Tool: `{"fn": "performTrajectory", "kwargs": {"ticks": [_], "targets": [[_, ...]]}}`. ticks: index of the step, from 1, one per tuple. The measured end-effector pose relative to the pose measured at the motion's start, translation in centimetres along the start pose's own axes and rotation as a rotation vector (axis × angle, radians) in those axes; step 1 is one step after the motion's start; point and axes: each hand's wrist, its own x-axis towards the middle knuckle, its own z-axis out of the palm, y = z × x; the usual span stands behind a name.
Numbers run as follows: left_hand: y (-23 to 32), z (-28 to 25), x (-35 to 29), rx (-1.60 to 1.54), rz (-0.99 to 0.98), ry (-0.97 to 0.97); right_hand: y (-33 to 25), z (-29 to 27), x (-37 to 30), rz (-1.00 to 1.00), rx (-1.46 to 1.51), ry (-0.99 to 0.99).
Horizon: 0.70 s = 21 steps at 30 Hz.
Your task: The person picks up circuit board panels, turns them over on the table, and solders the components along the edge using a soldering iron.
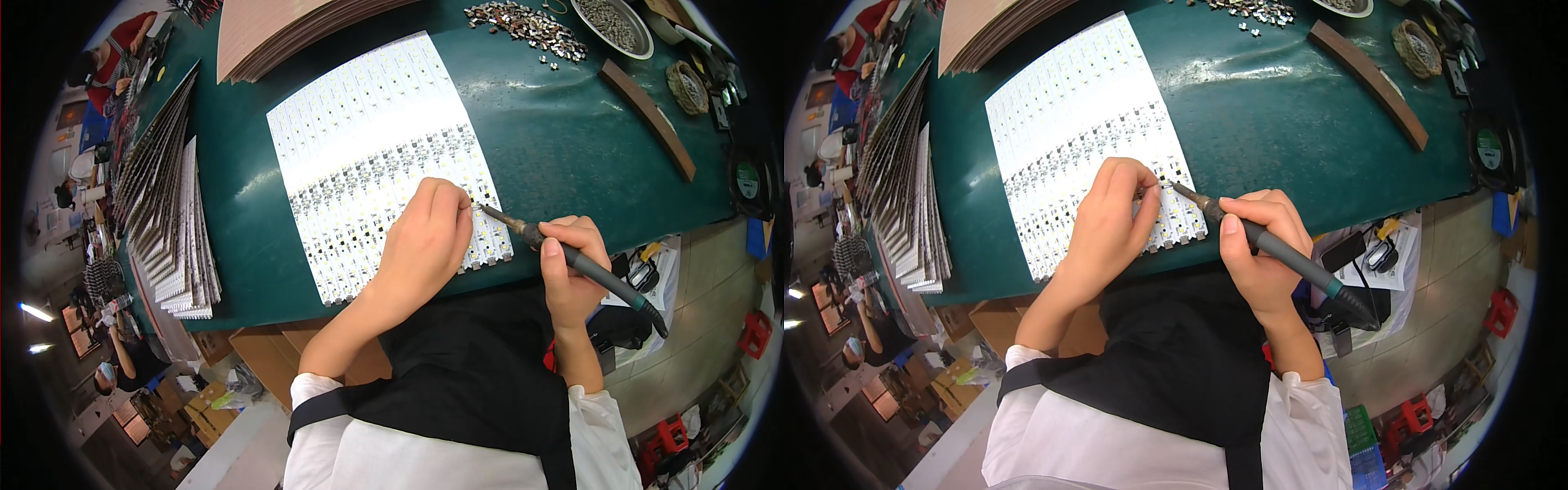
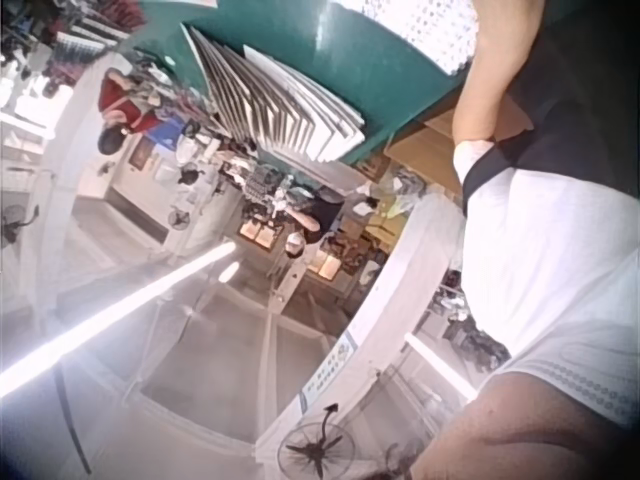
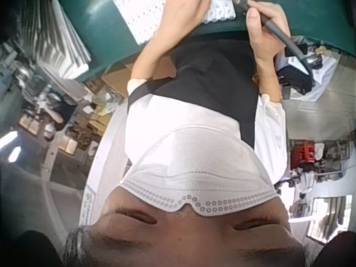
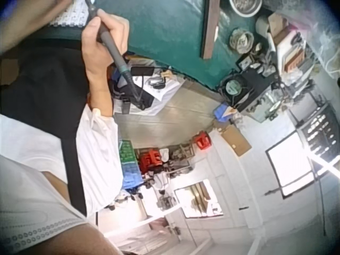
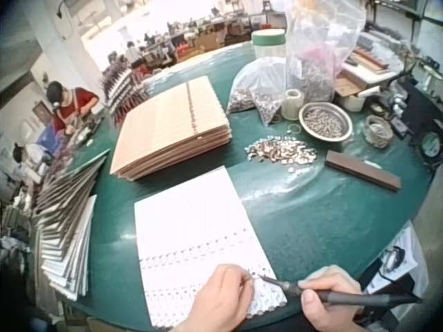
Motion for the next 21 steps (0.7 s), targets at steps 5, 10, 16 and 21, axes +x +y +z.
{"fn": "performTrajectory", "kwargs": {"ticks": [5, 10, 16, 21], "targets": [[0.15, 0.34, 0.25, 0.042, 0.004, 0.014, 0.0, -0.03, 0.18, -0.005, 0.0, -0.016], [0.4, 0.33, 0.34, 0.102, 0.036, 0.021, -0.35, -0.13, 0.32, -0.015, -0.023, -0.035], [0.65, 0.36, 0.28, 0.14, 0.07, 0.04, -0.36, -0.26, 0.21, -0.017, -0.004, -0.029], [0.38, -0.17, 0.26, 0.08, 0.063, 0.036, -0.26, -0.59, 0.14, -0.04, -0.029, 0.001]]}}
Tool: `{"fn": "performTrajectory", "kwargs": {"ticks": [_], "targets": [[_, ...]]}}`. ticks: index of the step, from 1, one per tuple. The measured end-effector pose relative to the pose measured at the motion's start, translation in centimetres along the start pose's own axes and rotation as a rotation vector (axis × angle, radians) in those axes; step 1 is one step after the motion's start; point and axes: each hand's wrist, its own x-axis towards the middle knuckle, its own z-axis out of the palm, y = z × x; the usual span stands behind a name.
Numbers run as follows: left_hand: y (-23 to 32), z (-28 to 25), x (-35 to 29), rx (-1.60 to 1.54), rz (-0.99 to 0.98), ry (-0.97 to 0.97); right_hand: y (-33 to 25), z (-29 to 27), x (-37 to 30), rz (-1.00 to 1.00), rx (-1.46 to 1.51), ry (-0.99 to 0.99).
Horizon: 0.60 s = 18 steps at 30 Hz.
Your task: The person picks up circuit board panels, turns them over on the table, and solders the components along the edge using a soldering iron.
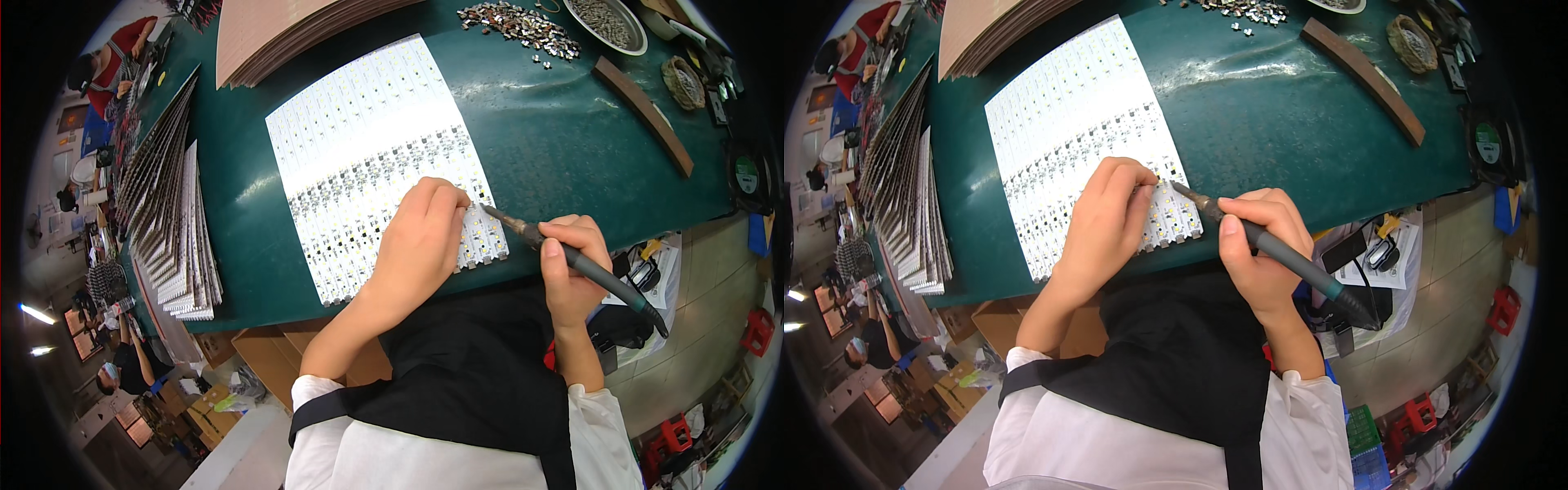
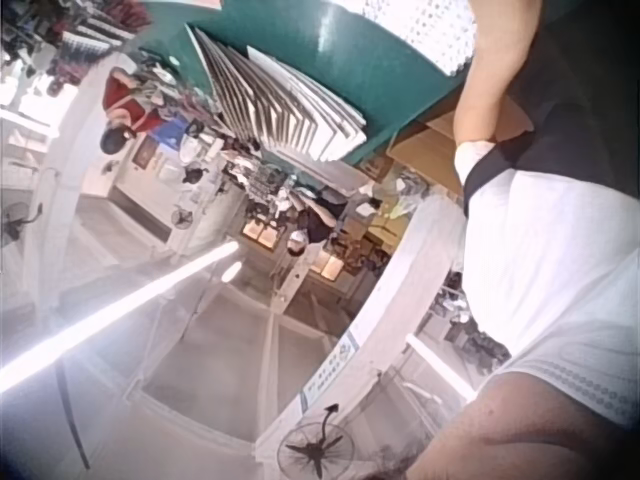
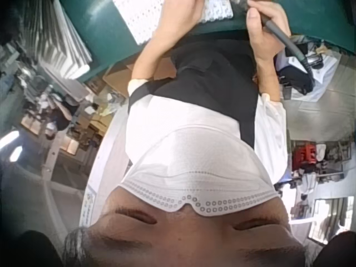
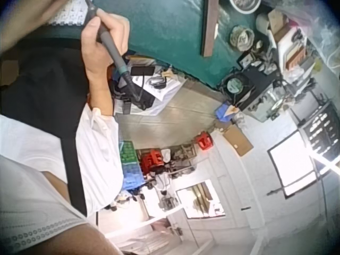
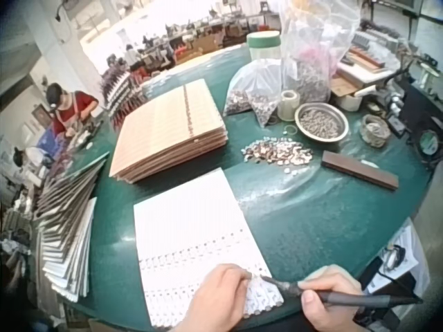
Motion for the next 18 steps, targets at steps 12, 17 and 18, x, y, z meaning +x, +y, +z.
{"fn": "performTrajectory", "kwargs": {"ticks": [12, 17, 18], "targets": [[0.4, 1.3, 0.8, -0.062, -0.029, -0.01, 0.6, -0.5, 0.1, 0.049, 0.02, 0.033], [0.6, 1.5, 1.0, -0.038, -0.005, -0.007, 0.5, -0.7, 0.2, 0.041, 0.017, 0.046], [0.5, 1.4, 1.0, -0.033, -0.003, -0.005, 0.5, -0.6, 0.2, 0.042, 0.02, 0.039]]}}
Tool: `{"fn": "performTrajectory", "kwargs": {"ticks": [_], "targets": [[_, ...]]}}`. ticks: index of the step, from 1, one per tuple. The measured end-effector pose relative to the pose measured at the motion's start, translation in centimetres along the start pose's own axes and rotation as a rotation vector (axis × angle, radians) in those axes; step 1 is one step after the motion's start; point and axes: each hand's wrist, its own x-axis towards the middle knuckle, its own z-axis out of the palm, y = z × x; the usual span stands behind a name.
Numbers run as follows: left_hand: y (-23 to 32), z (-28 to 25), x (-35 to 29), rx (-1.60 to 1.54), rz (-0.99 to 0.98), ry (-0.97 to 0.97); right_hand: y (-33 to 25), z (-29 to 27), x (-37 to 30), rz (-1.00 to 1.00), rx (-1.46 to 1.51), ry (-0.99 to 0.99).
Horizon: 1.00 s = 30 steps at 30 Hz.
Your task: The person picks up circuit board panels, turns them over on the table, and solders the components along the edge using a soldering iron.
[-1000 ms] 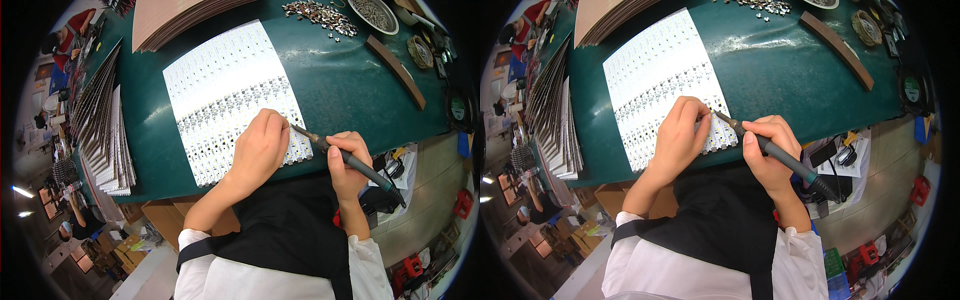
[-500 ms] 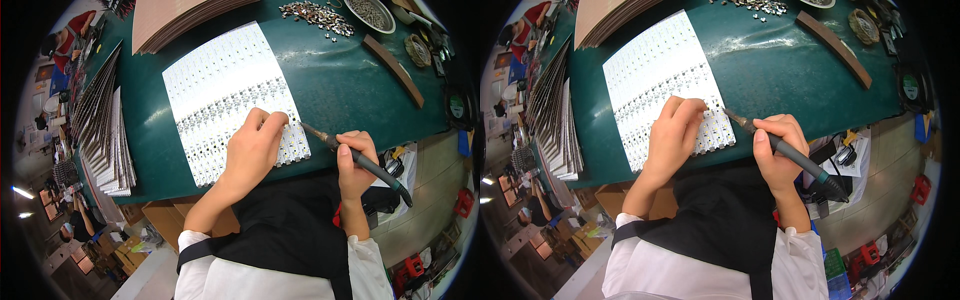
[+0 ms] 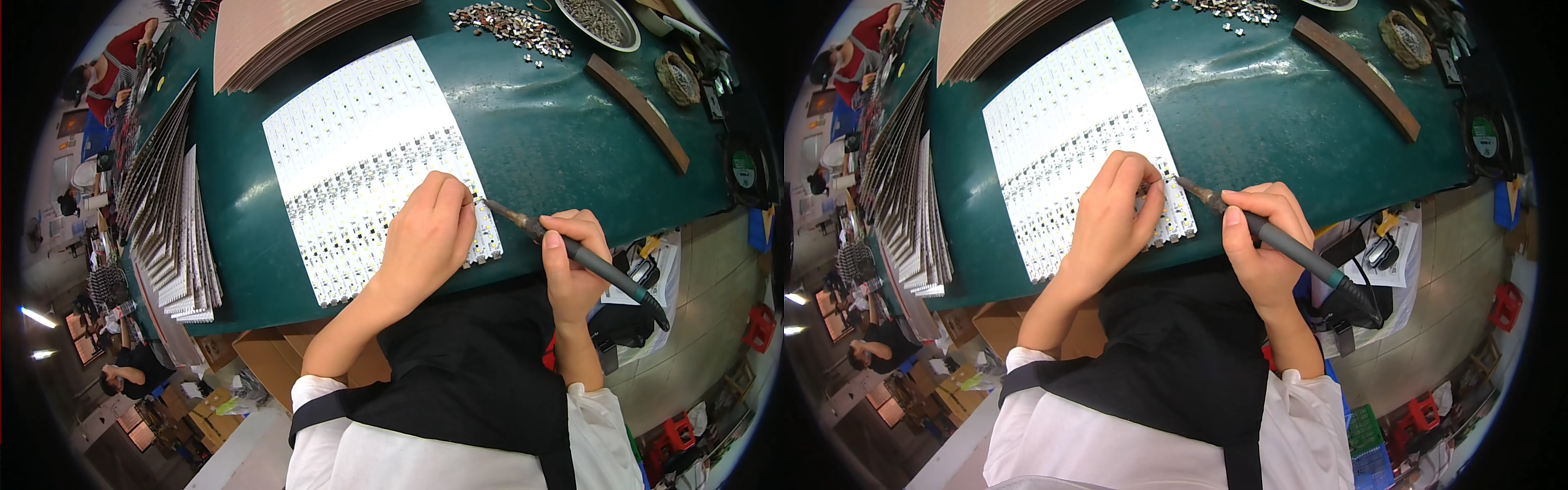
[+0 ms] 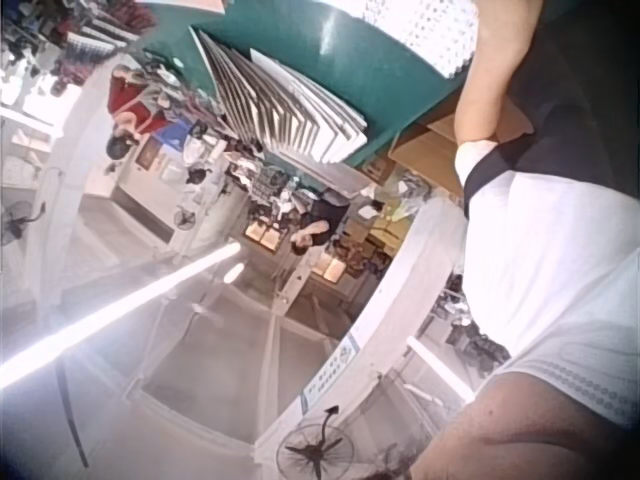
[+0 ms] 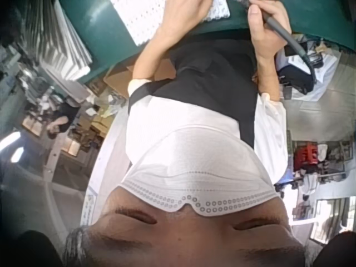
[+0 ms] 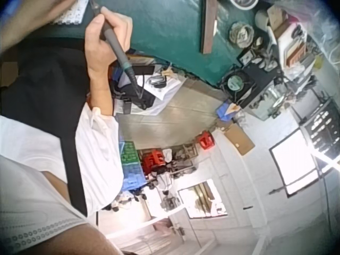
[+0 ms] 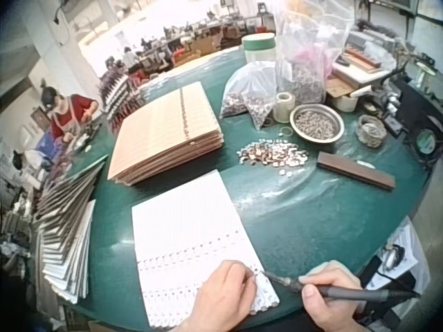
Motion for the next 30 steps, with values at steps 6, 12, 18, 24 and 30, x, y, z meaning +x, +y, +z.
{"fn": "performTrajectory", "kwargs": {"ticks": [6, 12, 18, 24, 30], "targets": [[0.3, 0.1, 0.2, 0.094, 0.06, 0.014, 0.0, 0.0, 0.1, 0.003, 0.004, -0.02], [0.7, 0.1, 0.2, 0.171, 0.08, 0.016, 0.0, -0.3, -0.1, 0.013, 0.018, -0.021], [0.4, 0.1, 0.0, 0.207, 0.099, 0.032, 0.0, -0.1, -0.1, 0.024, 0.014, -0.016], [1.3, 0.2, -0.4, 0.199, 0.088, 0.01, -0.2, -2.3, 1.0, 0.018, 0.009, 0.14], [1.3, 0.1, -0.5, 0.279, 0.126, 0.056, 2.2, -7.4, 8.9, -0.137, -0.344, 0.378]]}}
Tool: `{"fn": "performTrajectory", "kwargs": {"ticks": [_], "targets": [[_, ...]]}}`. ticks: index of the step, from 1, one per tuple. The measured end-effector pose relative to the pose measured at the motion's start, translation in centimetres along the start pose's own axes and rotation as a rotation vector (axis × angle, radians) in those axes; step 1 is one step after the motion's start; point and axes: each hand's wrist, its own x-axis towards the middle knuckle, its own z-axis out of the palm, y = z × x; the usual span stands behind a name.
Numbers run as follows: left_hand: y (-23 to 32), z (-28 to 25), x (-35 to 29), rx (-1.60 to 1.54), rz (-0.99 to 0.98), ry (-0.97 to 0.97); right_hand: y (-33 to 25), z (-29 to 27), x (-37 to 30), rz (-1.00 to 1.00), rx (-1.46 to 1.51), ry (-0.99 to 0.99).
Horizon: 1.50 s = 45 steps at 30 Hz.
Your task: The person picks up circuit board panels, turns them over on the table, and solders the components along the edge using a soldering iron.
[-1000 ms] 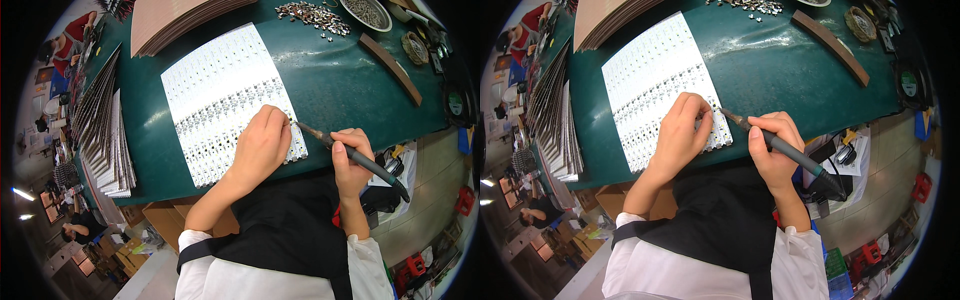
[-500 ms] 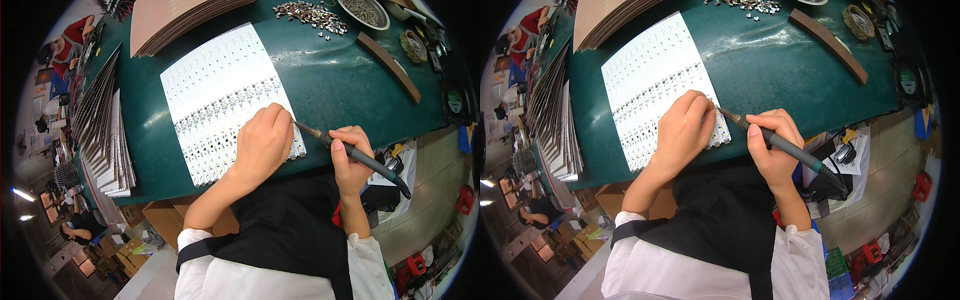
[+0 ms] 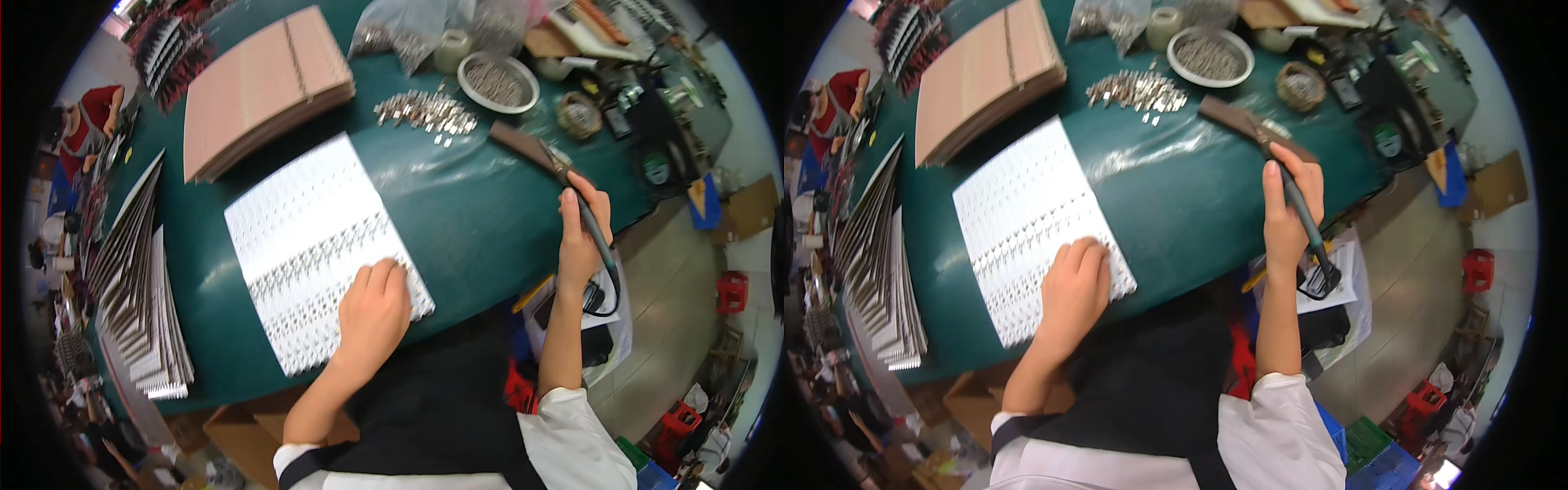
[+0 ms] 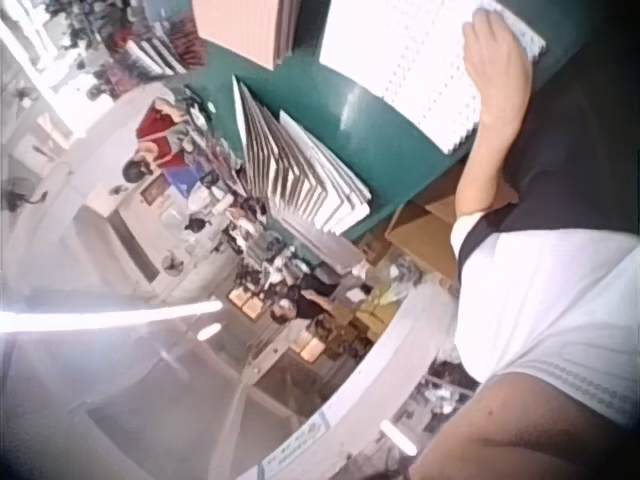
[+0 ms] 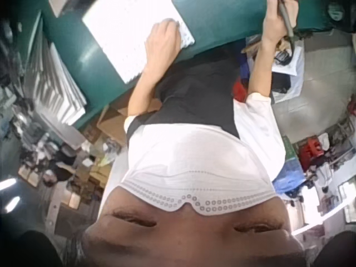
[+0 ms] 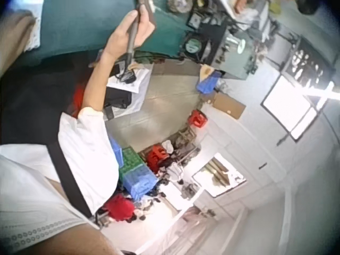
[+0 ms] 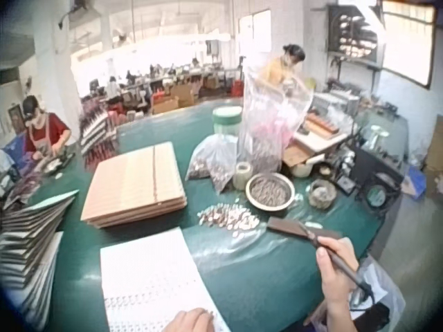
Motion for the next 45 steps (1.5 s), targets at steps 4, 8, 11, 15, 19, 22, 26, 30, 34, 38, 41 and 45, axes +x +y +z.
{"fn": "performTrajectory", "kwargs": {"ticks": [4, 8, 11, 15, 19, 22, 26, 30, 34, 38, 41, 45], "targets": [[-0.3, -0.8, -0.9, -0.012, -0.007, -0.044, 3.1, 0.2, 5.8, -0.243, -0.31, 0.134], [-1.2, -1.1, -2.2, -0.259, 0.008, -0.008, 7.3, -0.9, 6.4, -0.217, -0.491, 0.049], [0.0, -6.0, -3.8, -0.391, -0.213, 0.084, 8.7, -3.3, 5.9, -0.178, -0.454, 0.063], [-4.0, -10.0, -9.4, -0.174, -0.418, 0.463, 0.9, -2.1, 1.1, 0.149, -0.074, -0.122], [-7.7, -9.0, -13.9, 0.004, -0.748, 0.448, -1.9, 0.0, -6.7, -0.011, -0.034, -0.412], [-7.4, -7.2, -15.6, -0.093, -0.678, 0.379, -4.9, 2.2, -10.7, -0.295, -0.106, -0.603], [-5.6, -7.1, -14.9, -0.264, -0.728, 0.384, -5.8, 2.9, -12.6, -0.197, -0.047, -0.589], [-3.5, -7.7, -14.3, -0.445, -0.637, 0.231, -8.6, 0.6, -10.1, 0.333, 0.4, -0.251], [-0.3, -5.9, -12.8, -0.687, -0.368, 0.06, -10.2, -2.0, -4.9, 0.097, 0.517, 0.016], [2.4, -10.3, -8.1, -0.429, 0.081, 0.469, -15.1, -2.8, -2.3, -0.222, 0.596, -0.019], [4.4, -14.8, -5.2, -0.031, 0.288, 0.746, -18.3, -1.6, -2.4, -0.434, 0.685, -0.23], [3.0, -14.7, -2.2, 0.049, 0.45, 0.617, -20.4, -1.2, -2.8, -0.666, 0.657, -0.38]]}}
